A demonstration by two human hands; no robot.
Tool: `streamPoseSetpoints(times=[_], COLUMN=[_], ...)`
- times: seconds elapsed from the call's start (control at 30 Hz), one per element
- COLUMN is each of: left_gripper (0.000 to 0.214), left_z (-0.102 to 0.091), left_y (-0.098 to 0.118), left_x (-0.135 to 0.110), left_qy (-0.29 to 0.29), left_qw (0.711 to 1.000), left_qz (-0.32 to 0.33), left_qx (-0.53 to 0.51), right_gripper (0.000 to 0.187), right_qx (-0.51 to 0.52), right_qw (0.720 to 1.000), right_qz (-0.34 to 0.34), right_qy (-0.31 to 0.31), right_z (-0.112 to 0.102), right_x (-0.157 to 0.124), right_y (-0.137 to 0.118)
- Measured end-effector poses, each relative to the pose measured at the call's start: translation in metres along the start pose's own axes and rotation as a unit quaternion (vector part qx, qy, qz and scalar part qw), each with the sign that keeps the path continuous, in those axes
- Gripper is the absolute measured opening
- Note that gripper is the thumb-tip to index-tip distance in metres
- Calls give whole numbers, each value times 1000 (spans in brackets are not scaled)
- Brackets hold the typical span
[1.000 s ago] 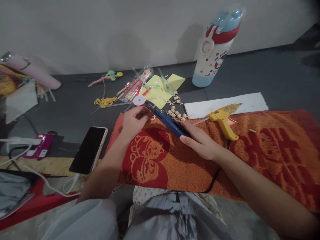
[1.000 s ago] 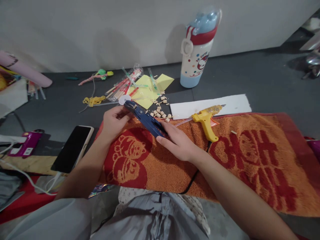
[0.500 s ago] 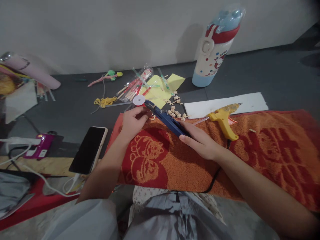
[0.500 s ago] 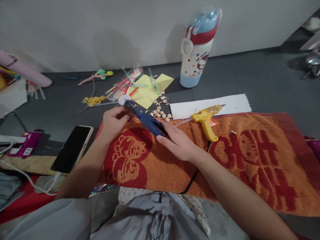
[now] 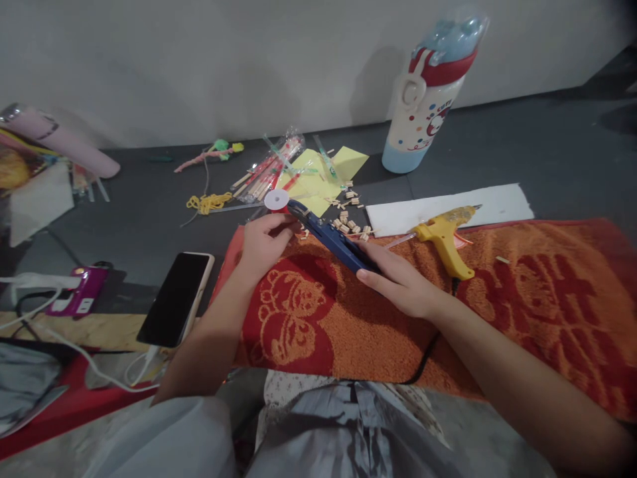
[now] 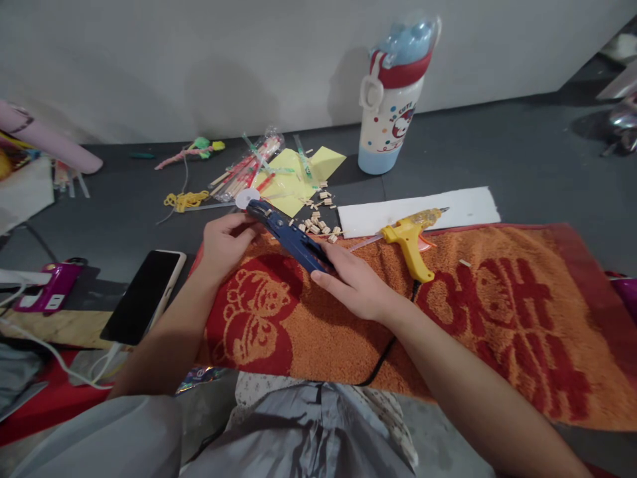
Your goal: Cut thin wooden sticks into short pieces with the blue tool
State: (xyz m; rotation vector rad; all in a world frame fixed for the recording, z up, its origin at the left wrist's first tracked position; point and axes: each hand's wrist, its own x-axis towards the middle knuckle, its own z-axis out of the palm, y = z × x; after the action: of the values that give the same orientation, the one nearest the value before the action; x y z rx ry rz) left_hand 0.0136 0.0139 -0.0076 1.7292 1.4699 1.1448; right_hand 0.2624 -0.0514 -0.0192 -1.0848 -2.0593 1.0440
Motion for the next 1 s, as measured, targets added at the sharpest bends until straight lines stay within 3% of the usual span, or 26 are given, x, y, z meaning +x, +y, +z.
streamPoseSetpoints(times=[0.17,0.57,1.0], left_gripper=[13,17,17], left_z=[-1,-3,-2], left_y=[0,3,3], left_x=[0,-2,-3], left_qy=[-5,-45,-33], left_qw=[999,998,997], left_qz=[36,30,67], left_qx=[30,16,25], right_gripper=[57,58,56], right_qx=[3,15,12], right_qw=[1000,1000,1000], right_qz=[2,-13,5], right_qy=[-1,6,14], right_z=[0,1,0], right_x=[0,-1,-1], right_y=[0,2,1])
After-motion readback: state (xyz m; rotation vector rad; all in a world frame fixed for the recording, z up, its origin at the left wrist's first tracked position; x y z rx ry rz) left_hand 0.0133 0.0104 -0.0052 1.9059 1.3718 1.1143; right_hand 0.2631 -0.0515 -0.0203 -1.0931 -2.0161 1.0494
